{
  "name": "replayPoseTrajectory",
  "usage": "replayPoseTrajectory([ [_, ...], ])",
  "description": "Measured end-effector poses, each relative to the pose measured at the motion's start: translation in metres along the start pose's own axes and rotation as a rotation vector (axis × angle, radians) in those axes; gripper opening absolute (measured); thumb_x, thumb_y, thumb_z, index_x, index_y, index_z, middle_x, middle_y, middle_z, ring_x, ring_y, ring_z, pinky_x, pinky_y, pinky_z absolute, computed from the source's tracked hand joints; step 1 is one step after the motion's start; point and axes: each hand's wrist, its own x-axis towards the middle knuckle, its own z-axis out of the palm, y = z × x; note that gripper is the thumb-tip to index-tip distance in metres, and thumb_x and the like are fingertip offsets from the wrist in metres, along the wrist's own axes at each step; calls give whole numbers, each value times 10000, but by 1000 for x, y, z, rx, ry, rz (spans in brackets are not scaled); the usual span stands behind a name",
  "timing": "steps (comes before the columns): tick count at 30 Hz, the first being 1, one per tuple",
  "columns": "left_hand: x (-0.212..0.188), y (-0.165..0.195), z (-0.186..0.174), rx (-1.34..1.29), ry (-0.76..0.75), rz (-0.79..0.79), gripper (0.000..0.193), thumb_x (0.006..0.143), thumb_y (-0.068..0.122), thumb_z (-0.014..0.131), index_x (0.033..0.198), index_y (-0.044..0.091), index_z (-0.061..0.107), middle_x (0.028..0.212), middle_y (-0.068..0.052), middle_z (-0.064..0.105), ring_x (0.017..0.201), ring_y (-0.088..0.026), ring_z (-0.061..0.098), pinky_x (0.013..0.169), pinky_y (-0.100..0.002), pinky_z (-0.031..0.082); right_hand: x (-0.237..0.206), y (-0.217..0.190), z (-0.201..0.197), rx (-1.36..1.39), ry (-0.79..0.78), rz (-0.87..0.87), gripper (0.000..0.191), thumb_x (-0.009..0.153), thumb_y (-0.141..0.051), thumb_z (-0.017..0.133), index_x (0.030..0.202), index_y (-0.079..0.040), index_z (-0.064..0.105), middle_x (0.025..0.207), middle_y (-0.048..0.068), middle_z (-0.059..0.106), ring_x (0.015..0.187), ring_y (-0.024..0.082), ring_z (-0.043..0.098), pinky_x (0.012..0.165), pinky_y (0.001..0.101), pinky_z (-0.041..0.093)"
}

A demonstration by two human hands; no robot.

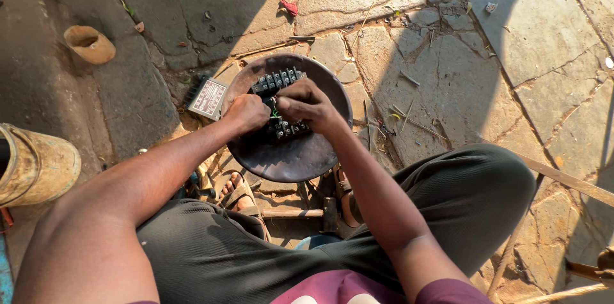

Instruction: The person uses a screwdriver to tighten screws on a black electrical component placed on a metal stool. They manipulate wires and small green connectors while seated outdoors on a paved surface.

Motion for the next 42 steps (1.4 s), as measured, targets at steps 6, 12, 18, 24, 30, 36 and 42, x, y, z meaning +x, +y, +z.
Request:
replayPoseTrajectory([
  [6, -3, -4, 3, -10, 22, 66, 170, 783, 182, 629, 795, 96, 775, 804, -190, 726, 745, -396, 729, 649, -525, 592, -4, -6, -7, 200, 489, -417, 377, 1072, -294, 567, 769, -93, 467, 613, 0, 371, 536, 107, 344, 503, 289, 274],
  [12, 1, -5, 2, -19, 12, 34, 144, 767, 157, 633, 778, 96, 764, 768, -204, 706, 688, -395, 708, 636, -532, 594, -8, 3, -24, 394, 722, -296, 458, 1084, -373, 480, 694, -142, 419, 573, 12, 341, 519, 166, 322, 540, 345, 302],
  [18, 1, -6, 4, -70, -72, 8, 222, 860, 85, 557, 677, 66, 681, 633, -124, 606, 533, -256, 647, 590, -501, 571, -9, 11, -51, 613, 1178, -244, 477, 1072, -383, 491, 652, -191, 373, 542, -37, 290, 481, 150, 271, 491, 339, 251],
  [24, 3, -7, 3, 4, -121, 21, 293, 925, 57, 513, 656, 70, 628, 612, -94, 567, 492, -199, 582, 453, -419, 557, -20, 22, -77, 806, 1450, -150, 401, 1018, -292, 432, 630, -207, 373, 495, -43, 263, 424, 134, 210, 422, 324, 197],
  [30, 2, -8, 1, 119, -71, 79, 208, 880, 70, 560, 691, 59, 645, 627, -107, 599, 531, -212, 625, 440, -407, 518, -22, 29, -80, 917, 1519, -135, 372, 992, -218, 417, 626, -211, 354, 492, -47, 266, 409, 130, 225, 398, 311, 210],
  [36, -1, -6, -7, 321, 0, 175, 147, 866, 105, 590, 758, 27, 653, 626, -119, 622, 527, -215, 649, 367, -400, 519, -18, 22, -75, 739, 1409, -99, 425, 1030, -309, 495, 628, -175, 454, 525, -7, 392, 457, 152, 389, 471, 344, 389],
  [42, -3, -5, -9, 413, 50, 231, 145, 850, 124, 595, 732, 46, 625, 620, -112, 612, 525, -201, 640, 344, -386, 497, -33, -3, -77, -778, 1039, 245, 260, 969, -367, 648, 845, -157, 739, 732, -48, 684, 631, 123, 654, 613, 338, 549],
])
